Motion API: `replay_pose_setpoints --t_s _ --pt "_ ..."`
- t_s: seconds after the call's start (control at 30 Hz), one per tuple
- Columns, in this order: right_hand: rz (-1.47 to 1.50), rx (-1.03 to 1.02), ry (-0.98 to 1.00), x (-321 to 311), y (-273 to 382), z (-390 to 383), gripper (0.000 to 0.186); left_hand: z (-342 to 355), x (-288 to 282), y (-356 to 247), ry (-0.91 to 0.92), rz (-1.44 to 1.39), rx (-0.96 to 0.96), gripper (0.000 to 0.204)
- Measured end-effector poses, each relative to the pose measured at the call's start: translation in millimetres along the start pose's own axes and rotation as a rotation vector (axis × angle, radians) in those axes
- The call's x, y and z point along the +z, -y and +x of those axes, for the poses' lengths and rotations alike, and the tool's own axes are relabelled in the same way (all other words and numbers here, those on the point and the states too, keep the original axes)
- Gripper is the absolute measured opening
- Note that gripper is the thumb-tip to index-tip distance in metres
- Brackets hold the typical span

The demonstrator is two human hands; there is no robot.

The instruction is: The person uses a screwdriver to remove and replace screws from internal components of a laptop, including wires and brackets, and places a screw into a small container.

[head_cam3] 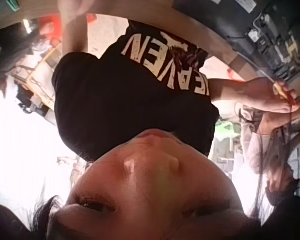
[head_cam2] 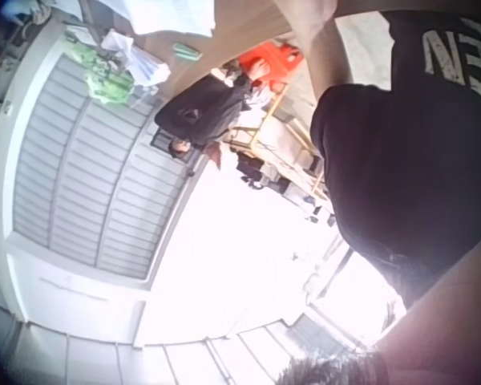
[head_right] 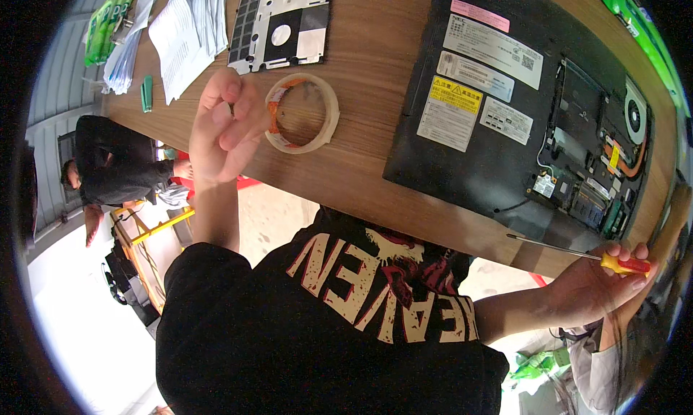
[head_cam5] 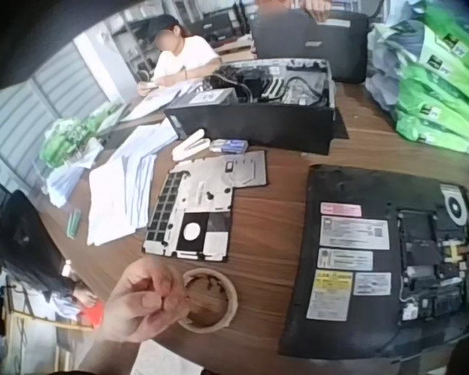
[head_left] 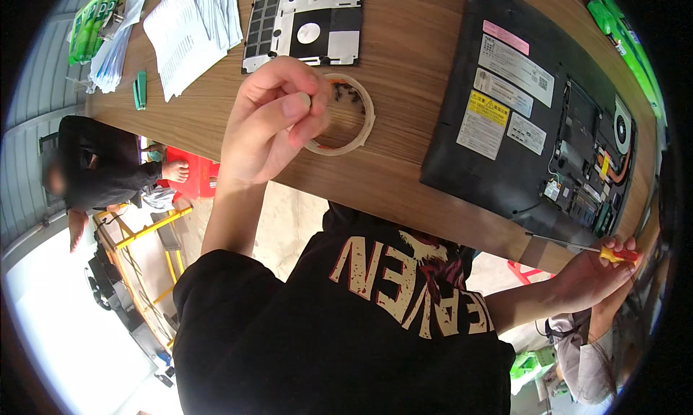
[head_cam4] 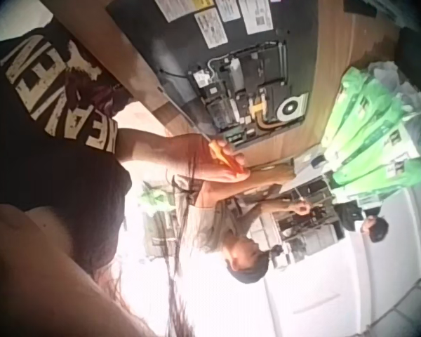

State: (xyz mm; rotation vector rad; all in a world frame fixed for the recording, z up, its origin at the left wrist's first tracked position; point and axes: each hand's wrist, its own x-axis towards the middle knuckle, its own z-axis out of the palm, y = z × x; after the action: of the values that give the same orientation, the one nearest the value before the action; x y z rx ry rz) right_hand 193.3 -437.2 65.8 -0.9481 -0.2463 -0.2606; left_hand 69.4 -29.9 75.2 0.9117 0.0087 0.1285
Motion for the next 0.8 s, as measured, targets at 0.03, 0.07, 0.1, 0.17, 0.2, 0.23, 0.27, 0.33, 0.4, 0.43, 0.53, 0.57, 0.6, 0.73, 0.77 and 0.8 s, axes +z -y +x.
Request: replay_pose_setpoints --t_s 0.03,0.07,0.1,0.17,0.2,0.23,0.27,0.33,0.4,0.43,0.53,0.57,0.6,0.73,0.77,0.8 --pt "0.003 -0.004 -0.004 -0.7 1.0 -0.3 0.031 0.5 2.5 0.8 -0.003 -0.03 0.001 0.013" --pt "0.007 -0.007 -0.007 -1.7 2.1 -0.7 0.031 0.9 4.7 1.5 -0.007 -0.059 0.001 0.014" --pt "0.011 -0.013 -0.012 -4.7 2.8 -1.2 0.031 1.3 6.4 2.4 0.0 -0.054 0.0 0.014" --pt "-0.008 -0.031 -0.034 -11.9 4.0 -2.3 0.031 1.9 9.1 4.5 -0.01 -0.073 -0.024 0.016" --pt "-0.003 -0.038 -0.041 -11.5 3.7 -3.4 0.031 2.9 10.4 5.8 -0.002 -0.067 -0.026 0.016" --pt "-0.012 -0.036 -0.062 -10.7 2.5 -4.7 0.032 3.9 11.5 7.4 0.004 -0.079 -0.035 0.017" --pt "-0.021 -0.033 -0.082 -8.7 1.2 -5.9 0.032 5.0 12.8 8.8 0.009 -0.091 -0.044 0.018" --pt "-0.069 -0.063 -0.134 -1.6 -1.2 -7.9 0.032 8.0 17.1 11.1 0.023 -0.129 -0.053 0.019" --pt "-0.117 -0.088 -0.186 1.7 -2.0 -9.5 0.033 10.7 20.9 12.2 0.032 -0.167 -0.062 0.02" --pt "-0.144 -0.089 -0.187 2.2 -2.3 -10.2 0.033 11.7 22.4 12.3 0.046 -0.168 -0.063 0.02" --pt "-0.156 -0.083 -0.184 1.0 -2.6 -12.1 0.034 13.4 26.2 11.1 0.055 -0.155 -0.069 0.02" --pt "-0.145 -0.075 -0.175 0.4 -2.6 -12.6 0.035 13.8 27.3 10.6 0.049 -0.145 -0.073 0.02" --pt "-0.143 -0.074 -0.177 -1.7 -2.7 -12.7 0.035 13.3 28.2 10.6 0.049 -0.143 -0.074 0.02" --pt "-0.181 -0.076 -0.169 -6.4 -3.9 -12.5 0.036 12.8 29.1 10.0 0.046 -0.127 -0.062 0.021" --pt "-0.191 -0.076 -0.182 -6.0 -4.1 -12.6 0.036 13.1 29.0 9.7 0.056 -0.136 -0.063 0.022" --pt "-0.189 -0.075 -0.182 -5.7 -4.3 -12.6 0.036 13.5 29.2 9.5 0.055 -0.134 -0.063 0.022"
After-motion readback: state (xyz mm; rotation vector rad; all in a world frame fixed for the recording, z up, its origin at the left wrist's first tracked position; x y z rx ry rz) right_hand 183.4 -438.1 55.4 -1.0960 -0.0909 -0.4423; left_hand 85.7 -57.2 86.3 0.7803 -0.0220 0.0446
